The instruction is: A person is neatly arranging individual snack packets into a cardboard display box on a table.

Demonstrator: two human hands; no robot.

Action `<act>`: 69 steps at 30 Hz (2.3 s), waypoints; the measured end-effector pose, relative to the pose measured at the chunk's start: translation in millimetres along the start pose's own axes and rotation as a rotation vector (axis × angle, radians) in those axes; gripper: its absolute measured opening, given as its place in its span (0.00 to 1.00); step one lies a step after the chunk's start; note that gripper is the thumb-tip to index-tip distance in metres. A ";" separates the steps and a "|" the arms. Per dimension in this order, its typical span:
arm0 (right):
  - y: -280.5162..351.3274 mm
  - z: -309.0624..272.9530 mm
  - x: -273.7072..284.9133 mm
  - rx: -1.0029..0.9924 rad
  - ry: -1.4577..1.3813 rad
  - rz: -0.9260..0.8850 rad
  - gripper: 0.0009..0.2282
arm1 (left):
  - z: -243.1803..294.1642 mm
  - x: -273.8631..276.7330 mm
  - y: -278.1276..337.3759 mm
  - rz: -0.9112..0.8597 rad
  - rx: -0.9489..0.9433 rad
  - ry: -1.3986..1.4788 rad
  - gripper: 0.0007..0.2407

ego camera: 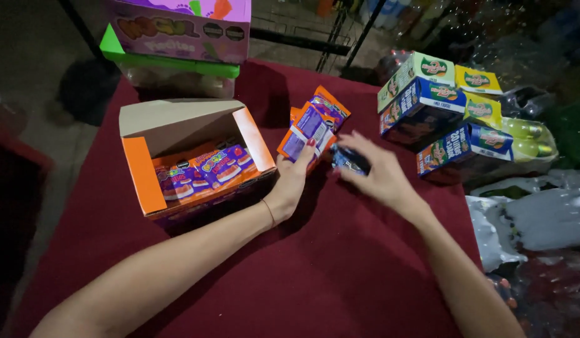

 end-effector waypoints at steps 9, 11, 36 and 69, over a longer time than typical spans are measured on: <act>18.8 3.3 5.7 0.032 0.134 0.269 0.16 | -22.5 17.4 -13.4 0.087 0.075 -0.006 0.28; 21.8 -9.8 18.4 0.060 0.176 0.364 0.17 | -25.7 20.6 -19.0 0.081 0.084 0.000 0.26; 20.6 2.0 -7.4 0.381 0.445 0.303 0.18 | -19.6 0.9 -9.0 0.024 0.211 0.401 0.17; 15.3 -53.9 -71.7 0.365 0.465 -0.007 0.49 | 25.1 -33.2 18.6 -0.294 0.315 0.363 0.37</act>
Point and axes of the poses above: each hand's wrist, its own y-axis away from the middle knuckle, its own x-axis out of the back of the hand, z = x × y, the point moved 7 cm from there along -y, towards the middle knuckle, and after that the axes turned 8 degrees about -z, right-handed, at the moved point
